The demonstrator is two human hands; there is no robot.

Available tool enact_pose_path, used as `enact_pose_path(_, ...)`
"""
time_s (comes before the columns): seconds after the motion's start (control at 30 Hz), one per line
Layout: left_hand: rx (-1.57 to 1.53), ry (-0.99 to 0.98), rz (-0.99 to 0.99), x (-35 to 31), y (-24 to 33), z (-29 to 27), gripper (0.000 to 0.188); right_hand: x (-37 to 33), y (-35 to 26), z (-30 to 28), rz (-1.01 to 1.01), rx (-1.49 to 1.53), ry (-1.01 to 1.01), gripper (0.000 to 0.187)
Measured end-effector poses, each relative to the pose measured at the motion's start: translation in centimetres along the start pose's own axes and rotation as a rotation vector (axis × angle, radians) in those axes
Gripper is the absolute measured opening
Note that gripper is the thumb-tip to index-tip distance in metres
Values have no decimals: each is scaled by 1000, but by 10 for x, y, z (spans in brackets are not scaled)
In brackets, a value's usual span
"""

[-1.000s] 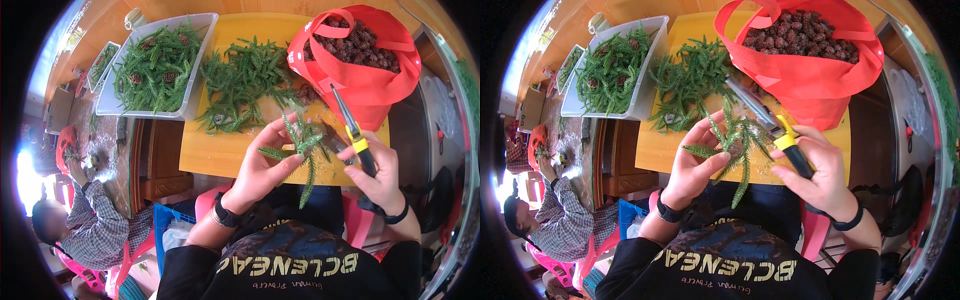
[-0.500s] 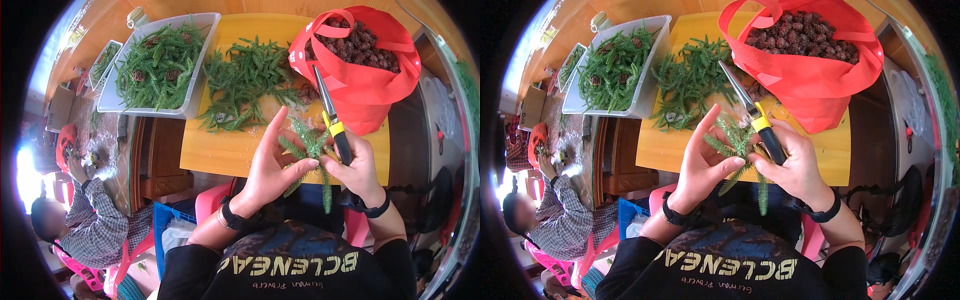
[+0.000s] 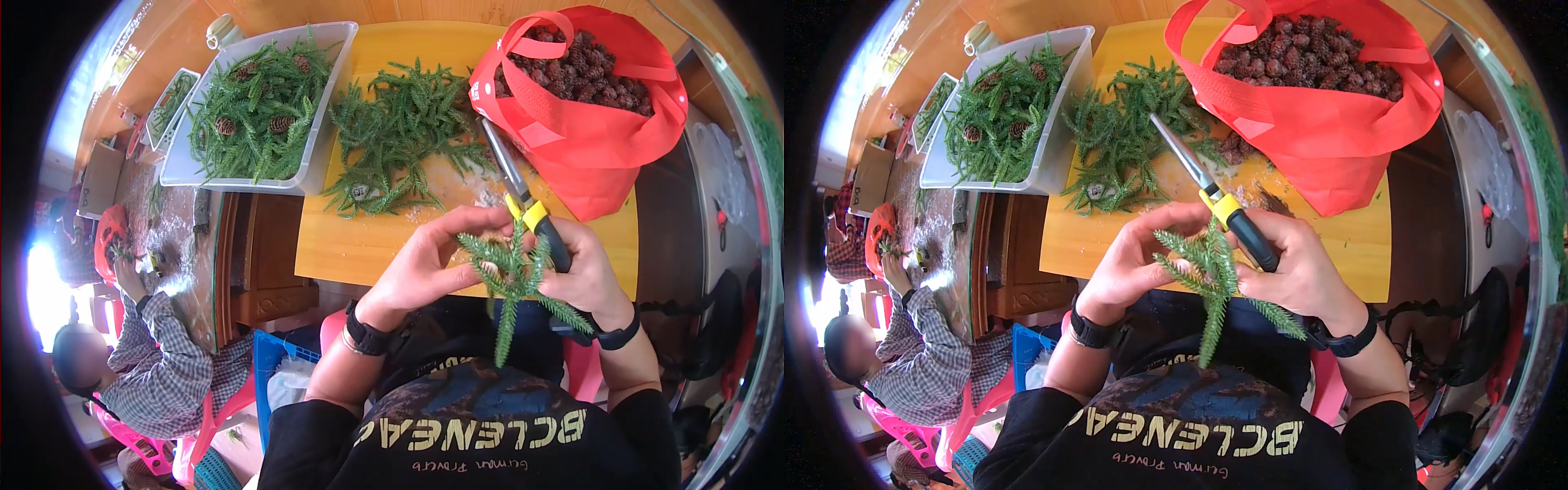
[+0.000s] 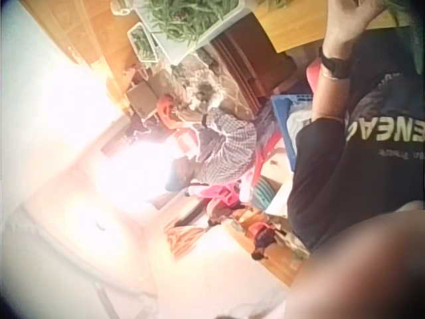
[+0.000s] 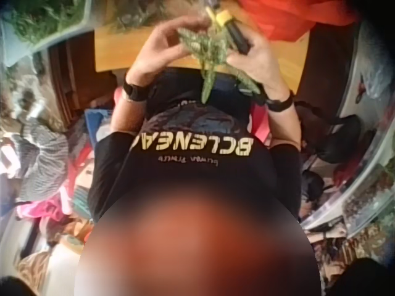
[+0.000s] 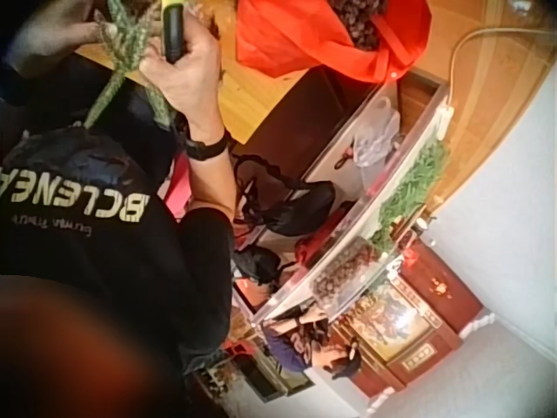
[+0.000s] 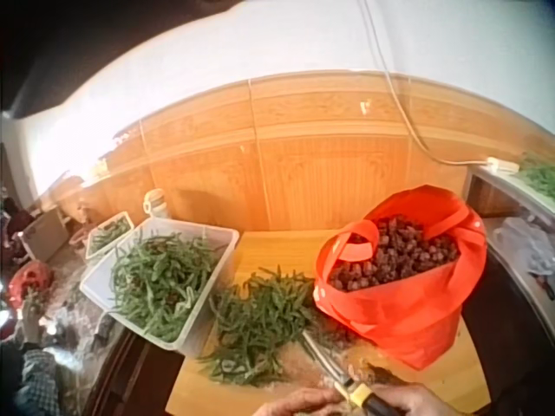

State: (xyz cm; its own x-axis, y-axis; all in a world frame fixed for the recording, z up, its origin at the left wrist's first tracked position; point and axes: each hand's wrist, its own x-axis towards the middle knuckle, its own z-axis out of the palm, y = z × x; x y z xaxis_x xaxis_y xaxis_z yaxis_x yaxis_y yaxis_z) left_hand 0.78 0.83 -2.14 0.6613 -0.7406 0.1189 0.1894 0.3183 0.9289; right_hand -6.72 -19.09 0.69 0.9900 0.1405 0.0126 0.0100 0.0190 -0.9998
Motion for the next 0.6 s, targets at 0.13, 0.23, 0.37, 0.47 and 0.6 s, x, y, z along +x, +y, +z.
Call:
enact_pose_path(0.13, 128, -53, 56, 1, 2, -4, 42, -2, -10, -4, 231, -59, -94, 33)
enact_pose_path(0.23, 213, -38, 91, 1, 5, 0, 40, -1, -5, -5, 115, -52, -51, 30)
enact_pose_path(0.37, 222, -25, -45, 1, 11, 7, 37, -2, -8, -5, 158, -56, -45, 31)
enact_pose_path(0.47, 257, -61, -38, 0, 1, 4, 35, -1, -9, 0, 142, -35, -29, 30)
enact_pose_path(0.6, 149, 12, 117, 0, -4, 10, 23, -2, 0, -2, 48, -196, 59, 22)
